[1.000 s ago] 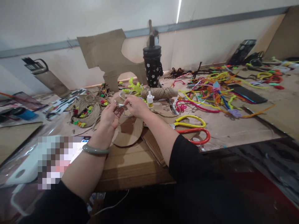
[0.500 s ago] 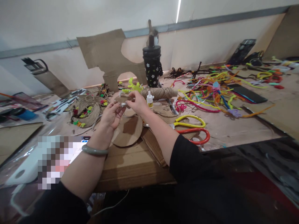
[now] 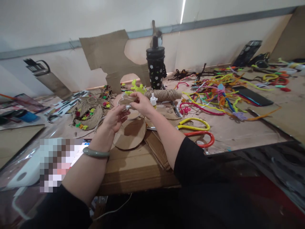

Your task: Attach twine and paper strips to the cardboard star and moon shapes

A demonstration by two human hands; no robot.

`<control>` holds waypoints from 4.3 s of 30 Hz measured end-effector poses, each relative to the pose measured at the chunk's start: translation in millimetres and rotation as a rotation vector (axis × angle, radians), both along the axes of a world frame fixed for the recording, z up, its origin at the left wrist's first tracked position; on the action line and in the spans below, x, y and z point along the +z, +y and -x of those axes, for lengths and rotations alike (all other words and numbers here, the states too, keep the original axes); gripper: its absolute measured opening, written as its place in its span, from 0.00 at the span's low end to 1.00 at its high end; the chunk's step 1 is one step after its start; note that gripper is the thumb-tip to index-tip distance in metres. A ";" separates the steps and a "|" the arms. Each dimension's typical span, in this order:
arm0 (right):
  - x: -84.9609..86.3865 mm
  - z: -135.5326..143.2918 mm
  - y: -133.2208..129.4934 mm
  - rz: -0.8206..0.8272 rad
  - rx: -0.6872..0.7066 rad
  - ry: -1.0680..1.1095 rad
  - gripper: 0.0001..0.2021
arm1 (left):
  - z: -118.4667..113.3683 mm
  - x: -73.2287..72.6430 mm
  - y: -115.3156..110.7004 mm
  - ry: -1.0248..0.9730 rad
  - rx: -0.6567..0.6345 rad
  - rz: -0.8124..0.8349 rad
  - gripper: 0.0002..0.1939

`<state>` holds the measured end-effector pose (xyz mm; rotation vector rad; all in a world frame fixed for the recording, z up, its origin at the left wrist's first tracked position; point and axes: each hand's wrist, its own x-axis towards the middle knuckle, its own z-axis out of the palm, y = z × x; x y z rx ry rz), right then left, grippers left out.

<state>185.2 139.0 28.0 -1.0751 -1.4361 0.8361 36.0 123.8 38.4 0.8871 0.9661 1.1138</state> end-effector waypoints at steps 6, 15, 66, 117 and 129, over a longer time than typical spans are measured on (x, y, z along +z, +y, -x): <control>-3.4 -1.3 2.3 -0.018 -0.010 -0.019 0.19 | -1.5 3.4 -2.4 0.028 -0.022 0.027 0.11; 5.4 0.5 -10.9 -0.412 -0.248 -0.348 0.09 | -4.9 2.8 -0.7 -0.013 0.128 0.029 0.07; -8.3 24.8 -5.5 0.133 -0.169 0.306 0.09 | -13.5 2.5 -5.1 -0.208 0.235 0.052 0.04; 4.6 21.5 -13.0 0.219 0.037 0.545 0.11 | -8.3 8.0 -9.8 -0.254 -0.020 -0.014 0.05; 11.2 13.4 -14.8 0.203 -0.045 0.453 0.10 | -3.5 9.0 -8.2 -0.169 0.028 -0.040 0.05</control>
